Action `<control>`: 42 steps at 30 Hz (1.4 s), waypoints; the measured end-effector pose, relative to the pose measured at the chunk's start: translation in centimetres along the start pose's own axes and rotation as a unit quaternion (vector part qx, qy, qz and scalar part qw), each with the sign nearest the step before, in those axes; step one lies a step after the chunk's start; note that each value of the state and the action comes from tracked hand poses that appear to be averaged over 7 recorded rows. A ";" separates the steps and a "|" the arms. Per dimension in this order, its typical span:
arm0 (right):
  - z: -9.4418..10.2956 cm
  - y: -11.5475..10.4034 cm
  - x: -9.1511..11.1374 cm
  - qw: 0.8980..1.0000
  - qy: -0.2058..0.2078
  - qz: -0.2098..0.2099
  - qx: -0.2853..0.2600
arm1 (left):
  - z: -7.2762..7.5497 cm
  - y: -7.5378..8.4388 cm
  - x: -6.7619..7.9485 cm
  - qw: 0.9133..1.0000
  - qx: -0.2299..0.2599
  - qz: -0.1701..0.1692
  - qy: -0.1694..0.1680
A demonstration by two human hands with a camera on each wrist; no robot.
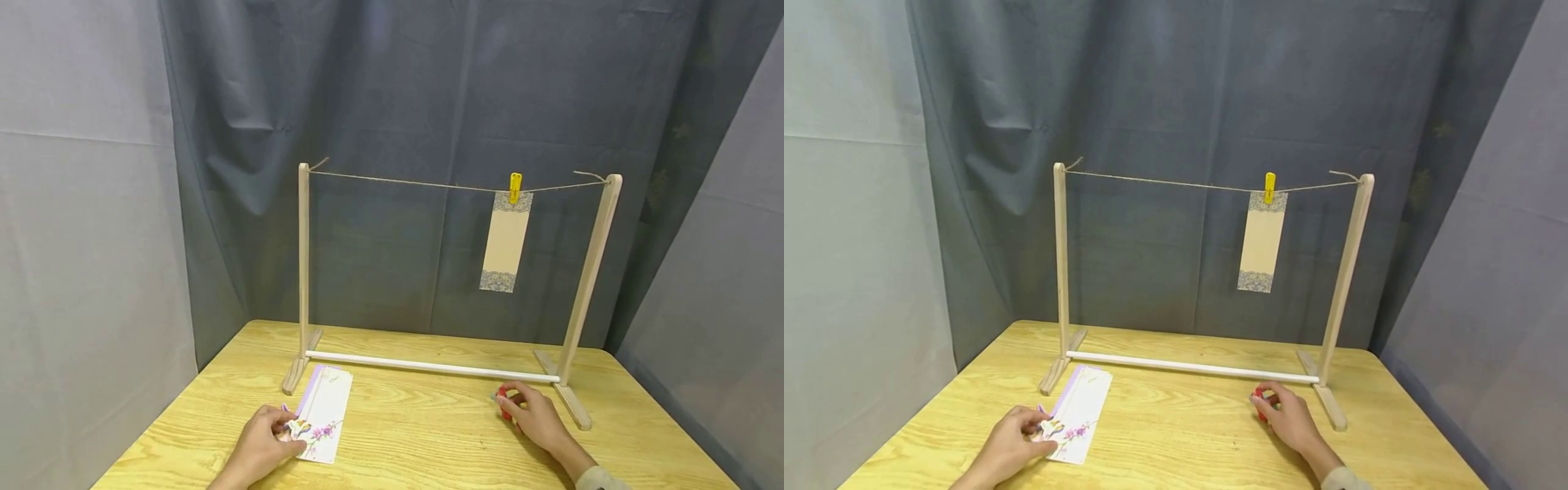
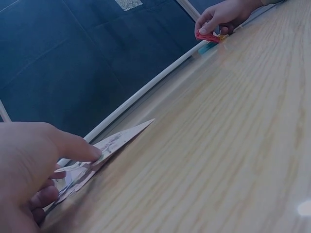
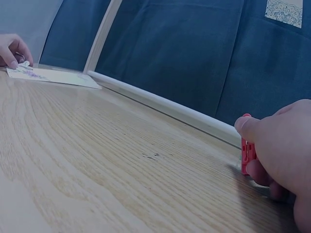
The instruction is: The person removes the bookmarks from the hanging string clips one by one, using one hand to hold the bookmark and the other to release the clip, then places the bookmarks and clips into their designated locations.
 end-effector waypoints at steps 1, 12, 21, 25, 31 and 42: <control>0.0 0.0 0.0 1.000 0.000 0.001 0.000 | 0.0 0.0 0.0 1.000 -0.005 -0.001 0.002; -0.5 -0.1 0.0 1.000 -0.003 0.014 0.018 | 0.3 -0.5 0.2 1.000 -0.010 -0.006 0.003; -0.7 0.2 0.0 0.999 -0.014 0.028 0.028 | 0.2 -0.9 0.2 1.000 -0.006 0.009 -0.001; -0.7 0.3 -0.1 0.999 -0.019 0.032 0.033 | 0.2 -0.9 0.1 1.000 -0.005 0.012 -0.003; -0.5 0.5 -0.1 0.998 -0.007 0.032 0.047 | 0.2 -1.0 0.0 1.000 -0.010 0.015 -0.008; -0.1 -0.2 0.2 0.991 0.017 0.067 0.111 | 0.4 -0.4 -0.2 0.999 -0.036 0.002 -0.001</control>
Point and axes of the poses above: each hand's wrist, its own x-axis away from the middle knuckle, its own z-axis out of the back of the hand, y = z × x, the point moved 7 cm from there along -x, towards the middle knuckle, and after that the axes turned 8 degrees about -x, right-handed, at the moved point
